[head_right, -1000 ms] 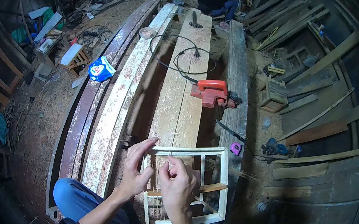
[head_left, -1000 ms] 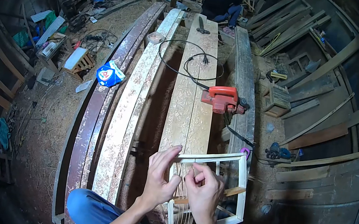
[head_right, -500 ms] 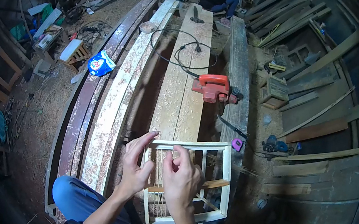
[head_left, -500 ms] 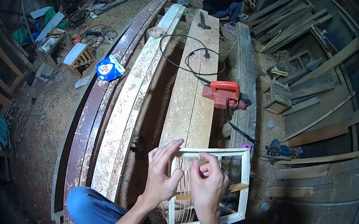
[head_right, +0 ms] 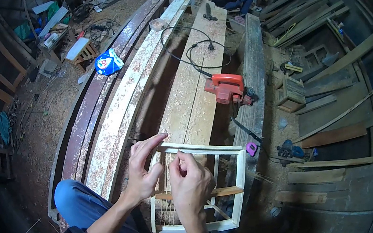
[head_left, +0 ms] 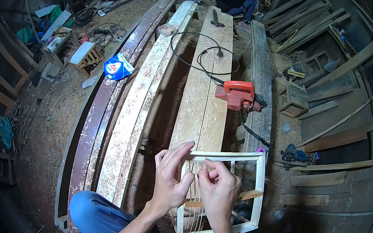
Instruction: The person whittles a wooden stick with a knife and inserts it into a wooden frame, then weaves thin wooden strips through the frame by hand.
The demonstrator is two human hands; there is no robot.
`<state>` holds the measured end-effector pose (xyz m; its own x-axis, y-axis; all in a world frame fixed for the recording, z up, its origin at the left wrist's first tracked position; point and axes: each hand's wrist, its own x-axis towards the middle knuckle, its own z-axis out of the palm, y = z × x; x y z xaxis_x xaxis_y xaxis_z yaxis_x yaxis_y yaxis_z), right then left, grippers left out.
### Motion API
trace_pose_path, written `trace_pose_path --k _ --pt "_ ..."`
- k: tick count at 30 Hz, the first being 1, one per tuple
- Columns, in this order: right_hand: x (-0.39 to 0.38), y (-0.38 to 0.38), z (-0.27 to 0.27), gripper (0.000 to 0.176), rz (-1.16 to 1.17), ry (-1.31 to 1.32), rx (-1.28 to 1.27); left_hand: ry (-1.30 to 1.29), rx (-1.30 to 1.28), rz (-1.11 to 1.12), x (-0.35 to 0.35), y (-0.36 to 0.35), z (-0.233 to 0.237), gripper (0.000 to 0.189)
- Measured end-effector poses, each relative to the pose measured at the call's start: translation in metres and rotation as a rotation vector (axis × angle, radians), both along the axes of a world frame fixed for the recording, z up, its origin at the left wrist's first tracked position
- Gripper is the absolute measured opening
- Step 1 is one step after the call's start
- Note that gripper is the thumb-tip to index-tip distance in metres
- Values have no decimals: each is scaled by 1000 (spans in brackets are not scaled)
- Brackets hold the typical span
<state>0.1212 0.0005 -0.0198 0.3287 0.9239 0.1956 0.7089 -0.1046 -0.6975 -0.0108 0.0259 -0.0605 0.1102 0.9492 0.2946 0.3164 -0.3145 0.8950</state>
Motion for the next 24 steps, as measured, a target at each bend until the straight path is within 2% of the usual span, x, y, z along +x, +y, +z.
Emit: trace_pose_path --k 14,24 --pt "0 -2 1 7 -3 -33 23 10 5 7 1 -1 3 64" --pt "13 -7 1 11 -84 27 -49 5 -14 12 1 -2 3 66"
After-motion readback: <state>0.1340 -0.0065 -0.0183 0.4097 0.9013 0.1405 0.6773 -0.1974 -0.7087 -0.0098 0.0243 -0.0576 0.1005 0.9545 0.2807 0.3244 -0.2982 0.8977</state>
